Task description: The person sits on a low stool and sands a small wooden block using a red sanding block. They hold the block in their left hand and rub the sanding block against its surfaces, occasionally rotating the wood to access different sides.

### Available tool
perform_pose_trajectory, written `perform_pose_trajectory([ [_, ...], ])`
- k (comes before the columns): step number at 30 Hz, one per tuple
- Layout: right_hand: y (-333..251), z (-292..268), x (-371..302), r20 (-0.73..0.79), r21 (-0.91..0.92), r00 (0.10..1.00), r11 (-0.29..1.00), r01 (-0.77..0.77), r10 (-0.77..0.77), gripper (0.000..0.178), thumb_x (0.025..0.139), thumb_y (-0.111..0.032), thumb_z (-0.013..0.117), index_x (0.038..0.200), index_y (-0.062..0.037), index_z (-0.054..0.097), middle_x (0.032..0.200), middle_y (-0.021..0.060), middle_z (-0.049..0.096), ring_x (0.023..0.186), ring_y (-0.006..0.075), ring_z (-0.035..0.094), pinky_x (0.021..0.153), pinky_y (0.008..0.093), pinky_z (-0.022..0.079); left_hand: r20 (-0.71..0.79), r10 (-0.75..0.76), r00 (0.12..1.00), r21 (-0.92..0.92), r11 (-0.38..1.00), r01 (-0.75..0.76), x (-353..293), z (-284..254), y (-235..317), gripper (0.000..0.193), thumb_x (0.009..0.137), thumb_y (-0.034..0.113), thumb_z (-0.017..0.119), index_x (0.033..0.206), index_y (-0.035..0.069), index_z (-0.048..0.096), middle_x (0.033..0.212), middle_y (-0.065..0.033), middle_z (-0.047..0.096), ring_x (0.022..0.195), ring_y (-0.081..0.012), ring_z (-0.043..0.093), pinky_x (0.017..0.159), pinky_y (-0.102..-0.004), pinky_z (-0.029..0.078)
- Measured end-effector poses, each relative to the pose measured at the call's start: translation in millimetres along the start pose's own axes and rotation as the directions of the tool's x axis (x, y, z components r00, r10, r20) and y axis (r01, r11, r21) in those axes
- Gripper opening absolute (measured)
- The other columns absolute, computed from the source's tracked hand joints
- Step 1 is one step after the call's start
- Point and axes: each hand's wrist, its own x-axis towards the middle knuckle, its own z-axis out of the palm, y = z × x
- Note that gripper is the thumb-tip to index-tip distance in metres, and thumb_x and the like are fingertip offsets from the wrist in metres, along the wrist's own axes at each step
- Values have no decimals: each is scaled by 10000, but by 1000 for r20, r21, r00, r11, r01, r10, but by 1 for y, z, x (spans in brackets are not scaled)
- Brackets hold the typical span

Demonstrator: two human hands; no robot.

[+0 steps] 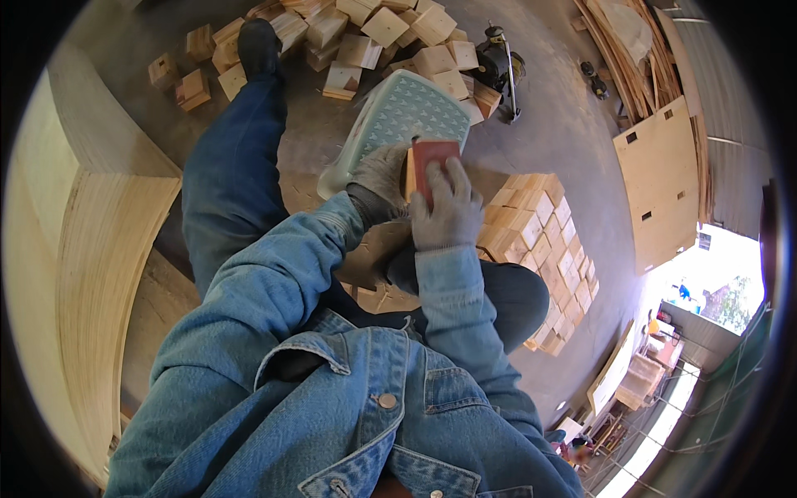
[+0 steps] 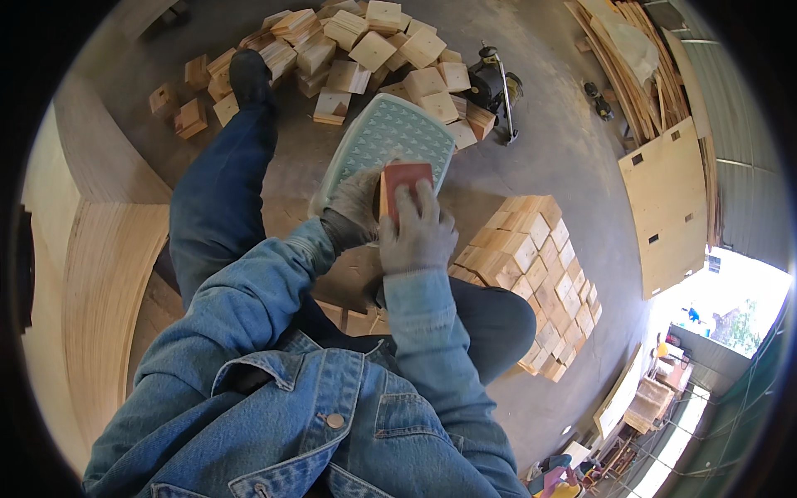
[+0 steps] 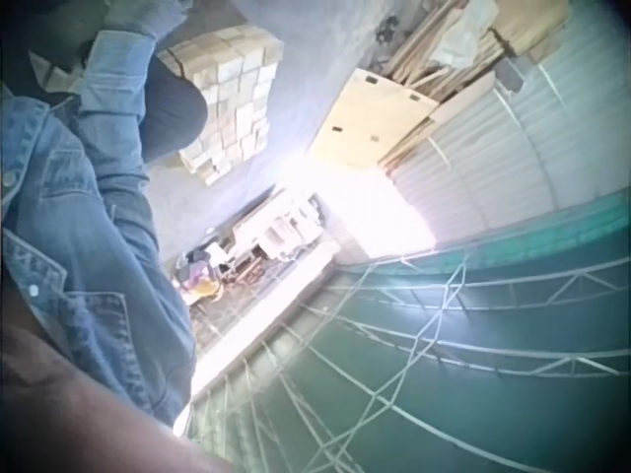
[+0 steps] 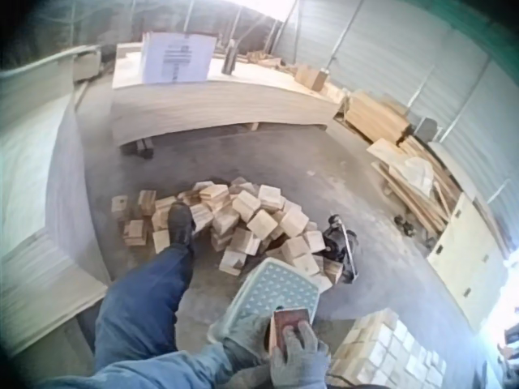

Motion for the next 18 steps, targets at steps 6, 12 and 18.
perform_pose_trajectory([
  [6,-2,20,92,119,-101,981,985,-139,151,518,896,-403,712,1392,-254,682,1614,47,504,1173,456,637,1016,549,515,52,-135,990,288,951,114,4,2,4,997,757,575,811,1532,89,413,1522,-159,497,1453,-332,456,1259,-432,326],
  [12,2,14,53,70,-54,989,991,-126,130,547,883,-399,728,1407,-252,674,1608,57,496,1199,466,616,1022,568,507,30,-62,998,234,971,53,1,-7,25,982,735,528,855,1514,94,444,1477,-166,526,1402,-356,497,1222,-459,375],
  [18,-4,-20,-48,76,4,995,998,-63,62,599,852,-339,802,1419,-190,678,1572,122,520,1262,442,583,1069,566,473,14,-51,999,60,997,50,5,1,0,980,672,468,929,1467,113,480,1395,-176,566,1319,-379,549,1170,-476,430],
])
